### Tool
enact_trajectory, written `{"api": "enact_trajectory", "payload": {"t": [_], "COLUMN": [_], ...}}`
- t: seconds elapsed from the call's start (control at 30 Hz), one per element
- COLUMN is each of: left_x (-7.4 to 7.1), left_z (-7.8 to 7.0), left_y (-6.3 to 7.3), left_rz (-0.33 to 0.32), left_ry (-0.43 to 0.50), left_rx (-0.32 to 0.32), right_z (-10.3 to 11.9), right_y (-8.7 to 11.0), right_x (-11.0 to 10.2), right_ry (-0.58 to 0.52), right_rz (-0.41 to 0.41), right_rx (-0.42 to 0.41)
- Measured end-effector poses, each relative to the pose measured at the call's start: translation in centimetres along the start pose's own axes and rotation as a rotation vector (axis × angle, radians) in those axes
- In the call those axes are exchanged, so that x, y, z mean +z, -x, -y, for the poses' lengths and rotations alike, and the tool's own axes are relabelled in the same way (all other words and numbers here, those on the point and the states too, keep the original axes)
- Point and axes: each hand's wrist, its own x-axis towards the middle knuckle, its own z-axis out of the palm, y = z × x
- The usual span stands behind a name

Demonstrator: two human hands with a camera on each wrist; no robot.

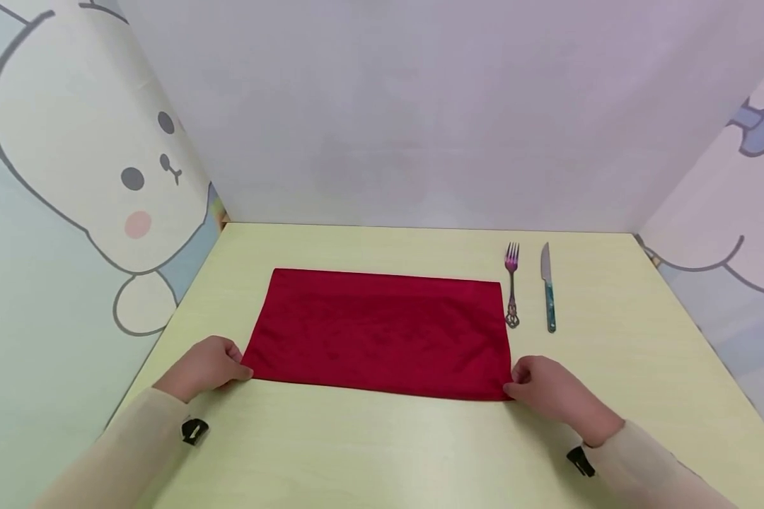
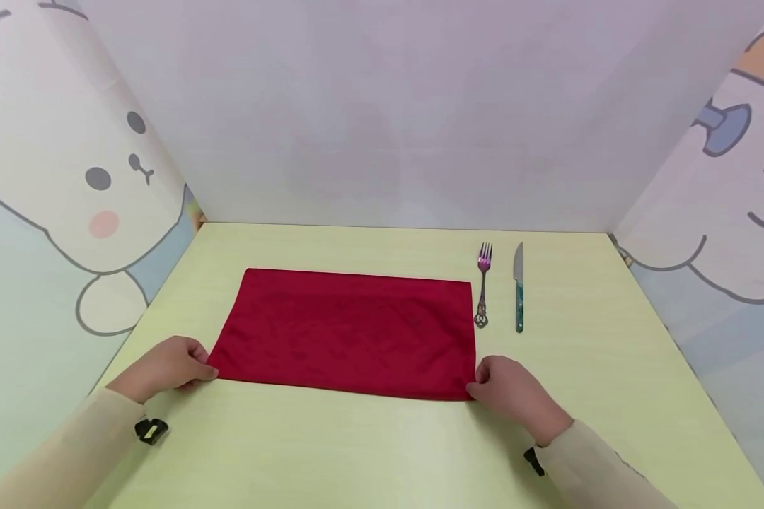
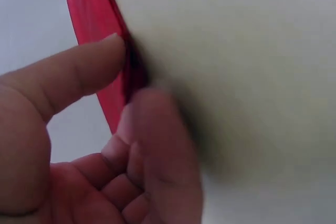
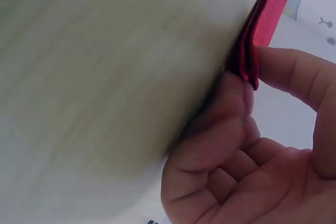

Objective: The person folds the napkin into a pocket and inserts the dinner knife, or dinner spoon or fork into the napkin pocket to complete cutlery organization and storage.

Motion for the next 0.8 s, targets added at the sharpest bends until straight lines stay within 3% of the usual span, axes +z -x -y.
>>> {"api": "enact_trajectory", "payload": {"t": [0.17,0.3,0.57,0.8], "left_x": [-1.5,-2.3,-0.4,2.0], "left_z": [-1.8,-4.9,-14.0,-22.5], "left_y": [-0.9,-2.2,-5.5,-8.8], "left_rz": [-0.029,-0.043,-0.032,0.088], "left_ry": [-0.123,-0.175,-0.24,-0.194], "left_rx": [0.007,0.096,0.321,0.56], "right_z": [0.0,-0.4,-1.6,-2.5], "right_y": [-0.2,-0.4,-0.2,-0.4], "right_x": [-0.6,-0.9,-0.5,-0.4], "right_ry": [-0.149,-0.315,-0.605,-0.755], "right_rz": [-0.023,-0.005,0.072,0.157], "right_rx": [0.026,0.082,0.08,0.05]}}
